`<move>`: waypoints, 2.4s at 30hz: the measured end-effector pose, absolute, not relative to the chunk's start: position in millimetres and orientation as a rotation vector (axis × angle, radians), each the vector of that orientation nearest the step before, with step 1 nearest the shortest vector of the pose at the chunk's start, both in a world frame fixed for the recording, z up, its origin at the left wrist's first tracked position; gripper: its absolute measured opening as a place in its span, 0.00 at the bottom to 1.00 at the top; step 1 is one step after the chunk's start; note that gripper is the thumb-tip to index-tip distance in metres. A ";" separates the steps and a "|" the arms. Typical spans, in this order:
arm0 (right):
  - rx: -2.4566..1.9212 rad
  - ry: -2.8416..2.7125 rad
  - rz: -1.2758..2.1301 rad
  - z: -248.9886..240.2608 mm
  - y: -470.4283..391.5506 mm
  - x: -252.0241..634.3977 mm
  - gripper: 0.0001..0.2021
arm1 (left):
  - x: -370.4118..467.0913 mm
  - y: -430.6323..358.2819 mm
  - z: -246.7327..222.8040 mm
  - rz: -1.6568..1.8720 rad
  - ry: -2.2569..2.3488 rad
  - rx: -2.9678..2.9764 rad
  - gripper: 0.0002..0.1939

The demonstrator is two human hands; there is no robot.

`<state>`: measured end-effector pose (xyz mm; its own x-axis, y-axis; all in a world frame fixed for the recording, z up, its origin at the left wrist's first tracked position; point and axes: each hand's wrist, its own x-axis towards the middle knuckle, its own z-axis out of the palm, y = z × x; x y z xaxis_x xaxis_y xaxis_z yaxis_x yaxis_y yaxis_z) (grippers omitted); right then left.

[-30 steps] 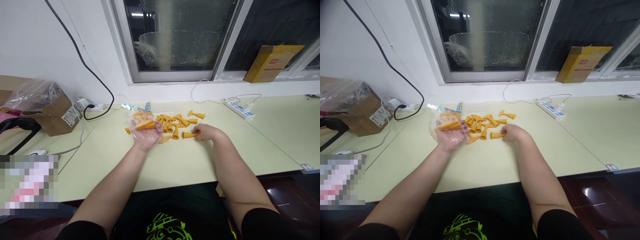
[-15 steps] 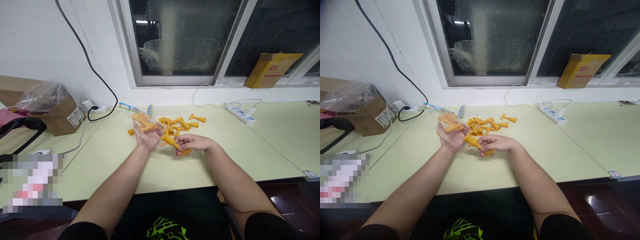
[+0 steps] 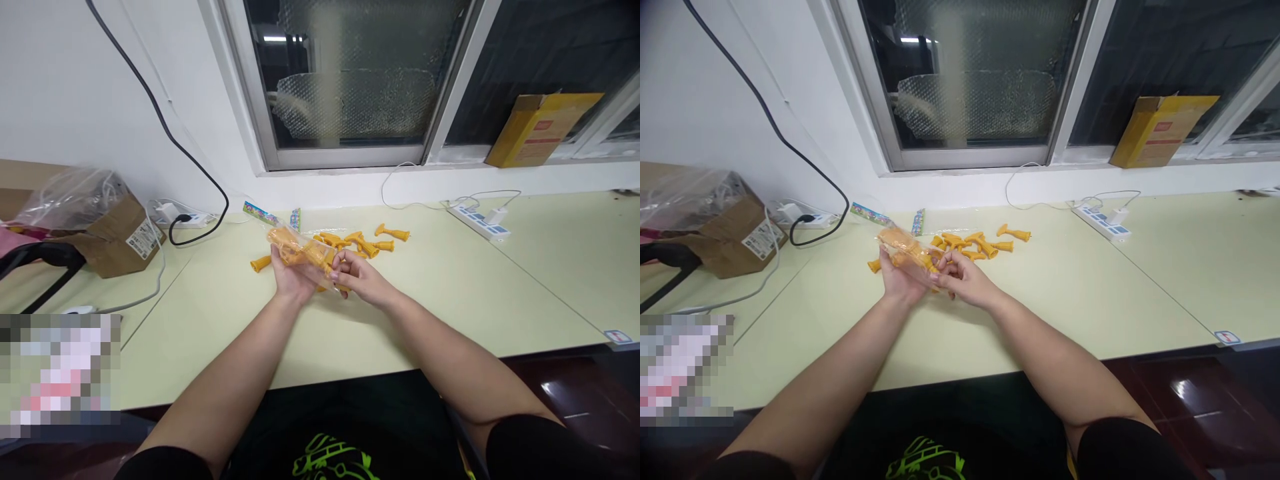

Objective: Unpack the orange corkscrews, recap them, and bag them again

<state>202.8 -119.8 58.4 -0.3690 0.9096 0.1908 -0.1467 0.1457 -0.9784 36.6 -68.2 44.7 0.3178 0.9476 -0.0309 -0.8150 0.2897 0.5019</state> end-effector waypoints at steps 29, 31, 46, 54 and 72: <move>-1.226 -1.664 0.329 36.0 -110.0 191.0 0.17 | 51.0 -80.8 47.4 1.129 0.288 0.508 0.38; -1.168 -1.676 0.347 35.2 -109.0 190.0 0.18 | 52.3 -81.5 47.3 1.137 0.305 0.485 0.38; -0.713 -1.977 0.212 33.9 -111.8 188.4 0.37 | 37.5 -77.3 49.8 1.113 0.414 0.456 0.48; -0.721 -1.806 0.317 34.0 -113.4 186.8 0.24 | 25.1 -63.6 46.0 1.081 0.328 0.505 0.41; -1.713 -1.729 0.075 16.3 -60.5 284.7 0.14 | 10.0 -56.7 55.4 1.172 0.271 0.287 0.36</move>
